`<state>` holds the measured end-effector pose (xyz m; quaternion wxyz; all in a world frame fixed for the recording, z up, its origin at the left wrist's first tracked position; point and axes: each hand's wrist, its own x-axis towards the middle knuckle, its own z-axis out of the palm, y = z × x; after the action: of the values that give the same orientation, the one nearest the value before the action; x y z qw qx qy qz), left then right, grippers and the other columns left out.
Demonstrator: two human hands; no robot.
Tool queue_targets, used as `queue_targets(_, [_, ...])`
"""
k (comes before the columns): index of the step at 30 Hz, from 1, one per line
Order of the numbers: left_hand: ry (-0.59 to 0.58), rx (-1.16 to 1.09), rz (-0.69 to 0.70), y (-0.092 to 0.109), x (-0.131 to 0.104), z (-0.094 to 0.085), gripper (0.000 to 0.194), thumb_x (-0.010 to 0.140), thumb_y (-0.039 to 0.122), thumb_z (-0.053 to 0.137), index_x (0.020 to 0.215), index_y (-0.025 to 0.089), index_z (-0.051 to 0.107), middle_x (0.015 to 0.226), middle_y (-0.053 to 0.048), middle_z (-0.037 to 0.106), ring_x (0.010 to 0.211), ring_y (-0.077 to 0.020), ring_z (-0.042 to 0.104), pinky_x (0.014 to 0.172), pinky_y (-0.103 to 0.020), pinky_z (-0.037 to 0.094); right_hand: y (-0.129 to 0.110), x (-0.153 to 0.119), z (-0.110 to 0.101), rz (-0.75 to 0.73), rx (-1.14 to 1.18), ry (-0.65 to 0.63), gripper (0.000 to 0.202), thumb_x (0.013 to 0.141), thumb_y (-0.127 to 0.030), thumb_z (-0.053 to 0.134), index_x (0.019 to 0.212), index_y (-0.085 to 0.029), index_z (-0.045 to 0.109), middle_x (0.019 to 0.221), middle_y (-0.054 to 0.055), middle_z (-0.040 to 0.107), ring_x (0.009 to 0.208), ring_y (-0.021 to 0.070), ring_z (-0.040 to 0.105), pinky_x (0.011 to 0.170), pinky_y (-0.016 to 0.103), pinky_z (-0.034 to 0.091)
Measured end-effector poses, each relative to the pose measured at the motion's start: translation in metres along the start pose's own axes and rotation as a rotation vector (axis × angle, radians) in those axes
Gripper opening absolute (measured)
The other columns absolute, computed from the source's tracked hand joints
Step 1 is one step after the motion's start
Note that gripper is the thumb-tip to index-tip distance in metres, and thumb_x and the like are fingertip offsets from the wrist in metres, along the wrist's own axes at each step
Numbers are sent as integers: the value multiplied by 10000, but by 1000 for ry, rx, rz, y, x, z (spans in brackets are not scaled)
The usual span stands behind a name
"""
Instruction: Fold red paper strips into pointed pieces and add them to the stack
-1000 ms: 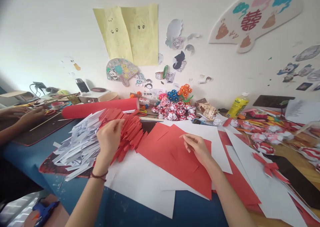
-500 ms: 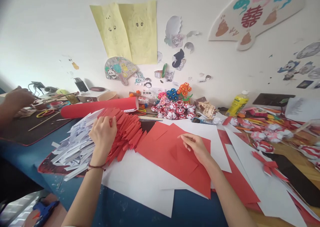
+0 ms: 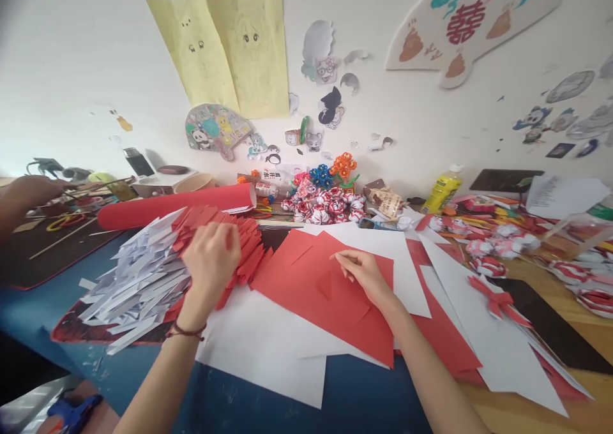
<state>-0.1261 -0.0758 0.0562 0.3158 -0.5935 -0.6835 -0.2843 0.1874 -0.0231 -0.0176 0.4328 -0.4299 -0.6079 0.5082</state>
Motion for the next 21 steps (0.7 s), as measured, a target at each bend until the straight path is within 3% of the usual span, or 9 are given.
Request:
queue_targets(4, [-344, -88, 261, 65, 1, 25, 312, 965, 240, 399, 821, 154, 662, 817, -110, 676, 825, -232, 600, 683, -334, 364, 2, 2, 0, -1, 39, 44, 417, 805, -524, 665, 939, -137, 738, 571, -14, 482, 545, 112, 412, 485, 250, 301])
queue_targets(7, [-557, -66, 278, 105, 3, 50, 274, 927, 309, 518, 887, 109, 702, 901, -168, 704, 913, -291, 622, 780, -372, 406, 3, 3, 0, -10, 35, 45, 404, 811, -520, 657, 930, -144, 741, 575, -11, 489, 550, 112, 425, 479, 244, 300])
queue_targets(9, [-652, -67, 272, 121, 3, 62, 257, 900, 313, 577, 905, 98, 719, 917, -186, 713, 936, -317, 631, 821, -394, 418, 3, 3, 0, -24, 20, 37, 397, 821, -518, 643, 930, -149, 742, 570, -13, 489, 546, 113, 432, 479, 242, 310])
queue_targets(12, [-679, -110, 306, 129, 1, 72, 222, 911, 230, 548, 919, 99, 727, 916, -186, 719, 939, -312, 646, 827, -390, 432, 4, 4, 1, -39, -5, 18, 373, 836, -501, 631, 935, -158, 742, 585, -14, 499, 548, 112, 450, 486, 239, 334])
queue_targets(17, [-628, -168, 357, 125, 0, 72, 245, 904, 81, 462, 909, 102, 706, 883, -161, 719, 913, -264, 669, 789, -334, 445, 7, 14, 2, 0, -39, 43, 361, 835, -500, 630, 914, -161, 728, 620, 0, 556, 576, 127, 523, 516, 241, 401])
queue_targets(19, [-557, -220, 304, 124, 2, 71, 242, 928, 115, 446, 965, 114, 686, 898, -150, 721, 925, -252, 673, 796, -322, 450, 6, 26, 4, 67, -74, 63, 387, 817, -522, 642, 895, -151, 719, 634, 18, 603, 556, 132, 548, 518, 250, 430])
queue_targets(21, [-457, -358, 163, 123, 3, 73, 251, 961, 193, 433, 1016, 154, 675, 896, -120, 731, 896, -234, 687, 785, -310, 464, 2, 42, 8, 126, -118, 81, 415, 777, -540, 681, 913, -150, 715, 646, 34, 643, 532, 141, 561, 491, 254, 438])
